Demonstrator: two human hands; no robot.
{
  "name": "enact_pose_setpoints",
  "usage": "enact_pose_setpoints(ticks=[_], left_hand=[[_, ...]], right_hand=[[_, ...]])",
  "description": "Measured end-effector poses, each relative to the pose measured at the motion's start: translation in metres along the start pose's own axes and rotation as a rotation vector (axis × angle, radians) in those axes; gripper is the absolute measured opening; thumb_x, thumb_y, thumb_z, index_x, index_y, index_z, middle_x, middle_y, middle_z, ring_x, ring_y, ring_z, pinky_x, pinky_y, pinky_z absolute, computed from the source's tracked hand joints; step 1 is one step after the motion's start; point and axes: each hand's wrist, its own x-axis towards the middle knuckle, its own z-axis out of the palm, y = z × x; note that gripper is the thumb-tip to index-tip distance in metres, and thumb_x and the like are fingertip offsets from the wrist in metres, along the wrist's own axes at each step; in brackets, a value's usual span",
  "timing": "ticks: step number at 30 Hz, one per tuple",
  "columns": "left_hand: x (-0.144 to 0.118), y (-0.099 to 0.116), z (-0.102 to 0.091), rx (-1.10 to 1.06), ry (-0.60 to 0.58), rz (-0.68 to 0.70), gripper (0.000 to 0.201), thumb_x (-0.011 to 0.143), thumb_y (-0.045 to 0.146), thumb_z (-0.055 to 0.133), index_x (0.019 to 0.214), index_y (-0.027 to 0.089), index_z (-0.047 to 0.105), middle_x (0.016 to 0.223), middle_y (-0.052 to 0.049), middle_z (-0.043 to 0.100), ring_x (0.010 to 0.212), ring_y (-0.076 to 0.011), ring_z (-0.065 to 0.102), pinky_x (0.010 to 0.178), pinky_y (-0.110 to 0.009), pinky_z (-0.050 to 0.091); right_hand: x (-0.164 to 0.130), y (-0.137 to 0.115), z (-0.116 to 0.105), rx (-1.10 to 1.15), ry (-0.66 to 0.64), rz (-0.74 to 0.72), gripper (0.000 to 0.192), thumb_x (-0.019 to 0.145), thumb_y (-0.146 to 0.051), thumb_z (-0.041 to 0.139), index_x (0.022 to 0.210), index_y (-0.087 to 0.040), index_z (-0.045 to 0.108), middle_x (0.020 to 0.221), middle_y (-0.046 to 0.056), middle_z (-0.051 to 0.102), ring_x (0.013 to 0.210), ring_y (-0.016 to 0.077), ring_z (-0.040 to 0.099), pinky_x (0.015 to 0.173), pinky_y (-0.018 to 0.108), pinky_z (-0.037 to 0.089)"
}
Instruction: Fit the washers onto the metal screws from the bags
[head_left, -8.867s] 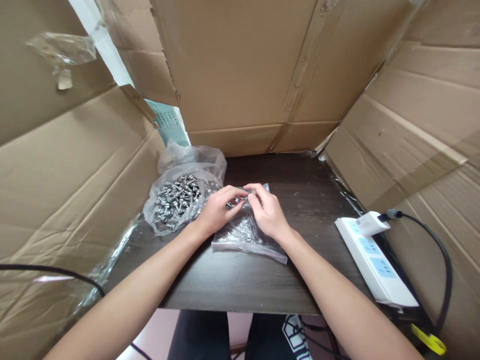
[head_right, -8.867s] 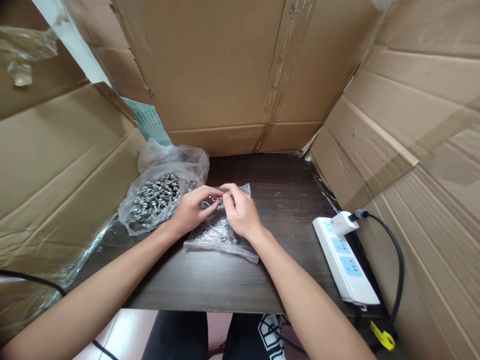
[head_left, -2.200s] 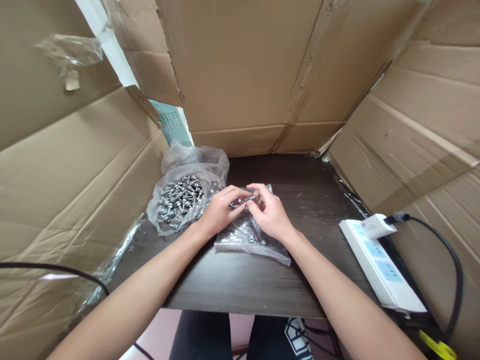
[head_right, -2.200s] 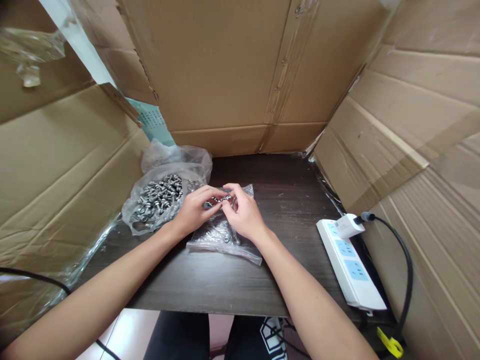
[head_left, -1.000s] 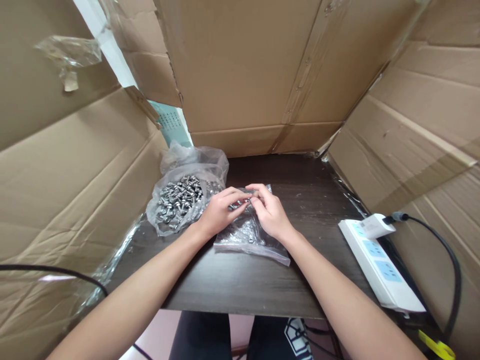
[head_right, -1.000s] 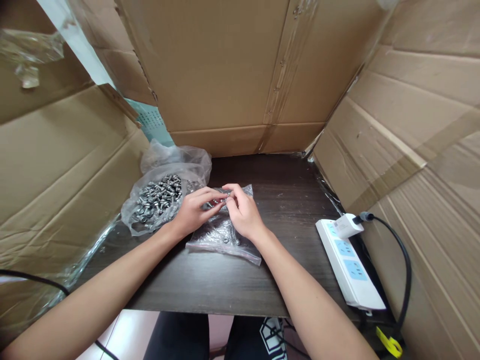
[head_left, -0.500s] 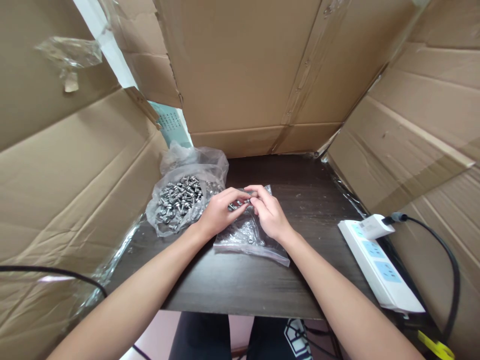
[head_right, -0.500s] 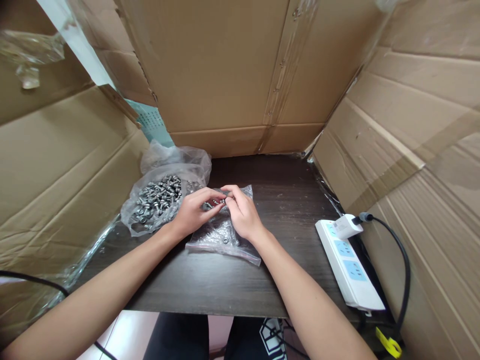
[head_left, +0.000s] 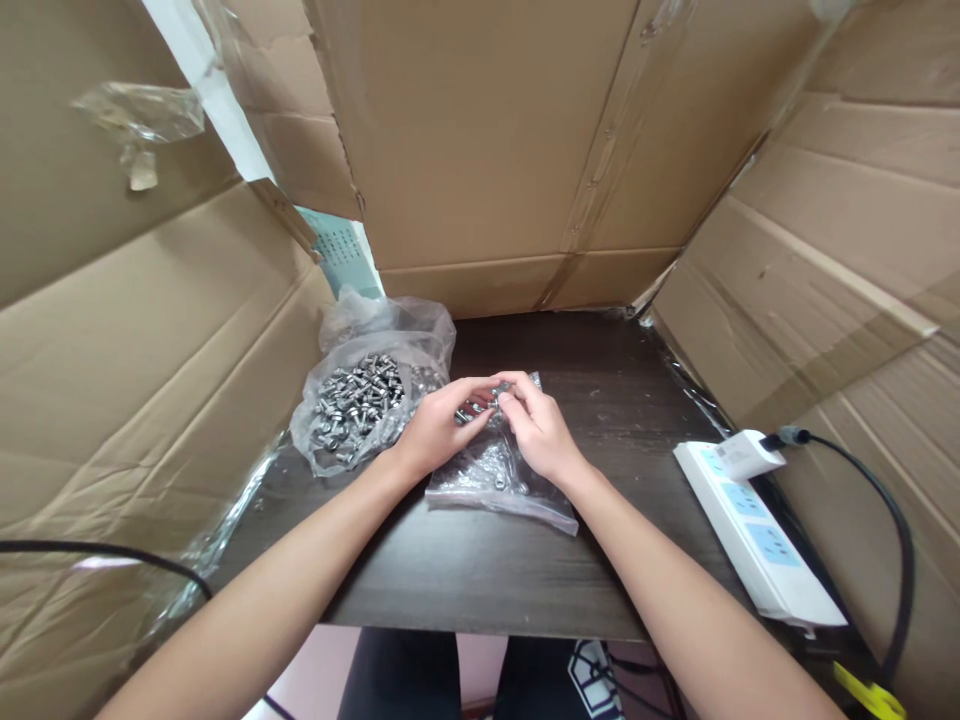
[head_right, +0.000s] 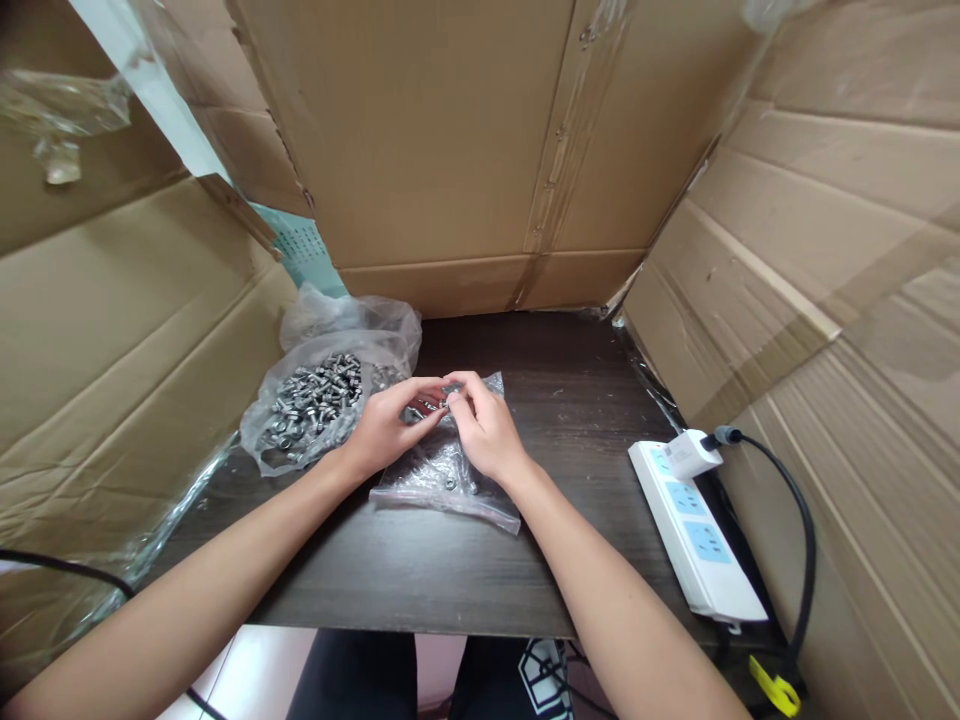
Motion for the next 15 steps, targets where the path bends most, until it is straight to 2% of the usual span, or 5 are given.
enact_pose_setpoints(ticks=[6,9,12,15], left_hand=[[0.0012,0.0025,-0.0014,0.000,-0.017,-0.002,0.035,0.094,0.012,0.064,0.128,0.017,0.063,0.109,-0.007,0.076,0.093,-0.0160,0.075,0.085,-0.029,0.064],[0.0012,0.0021,-0.0015,-0.002,-0.013,0.004,0.034,0.093,0.012,0.065,0.126,0.017,0.063,0.109,-0.007,0.076,0.093,-0.0160,0.075,0.084,-0.029,0.064],[0.0015,0.0017,-0.0017,-0.001,-0.005,0.011,0.033,0.093,0.013,0.066,0.125,0.017,0.064,0.109,-0.007,0.076,0.092,-0.0160,0.075,0.084,-0.029,0.064],[0.0019,0.0022,-0.0022,0.005,-0.010,0.014,0.032,0.094,0.014,0.066,0.125,0.017,0.064,0.108,-0.007,0.076,0.092,-0.0159,0.075,0.082,-0.028,0.065]], right_hand=[[0.0005,0.0022,0.0011,0.074,-0.009,0.040,0.029,0.096,-0.033,0.046,0.120,-0.021,0.059,0.067,-0.004,0.052,0.060,0.0150,0.050,0.060,0.029,0.041],[0.0009,0.0028,0.0013,0.113,-0.003,0.049,0.035,0.093,-0.031,0.050,0.125,-0.021,0.057,0.072,-0.004,0.054,0.059,0.0138,0.050,0.060,0.029,0.043],[0.0010,0.0026,0.0014,0.109,-0.014,0.065,0.032,0.096,-0.032,0.047,0.122,-0.020,0.060,0.066,-0.005,0.051,0.057,0.0140,0.048,0.058,0.029,0.041],[0.0009,0.0025,0.0015,0.111,-0.012,0.052,0.033,0.094,-0.033,0.050,0.124,-0.020,0.058,0.071,-0.004,0.053,0.060,0.0139,0.050,0.060,0.029,0.042]])
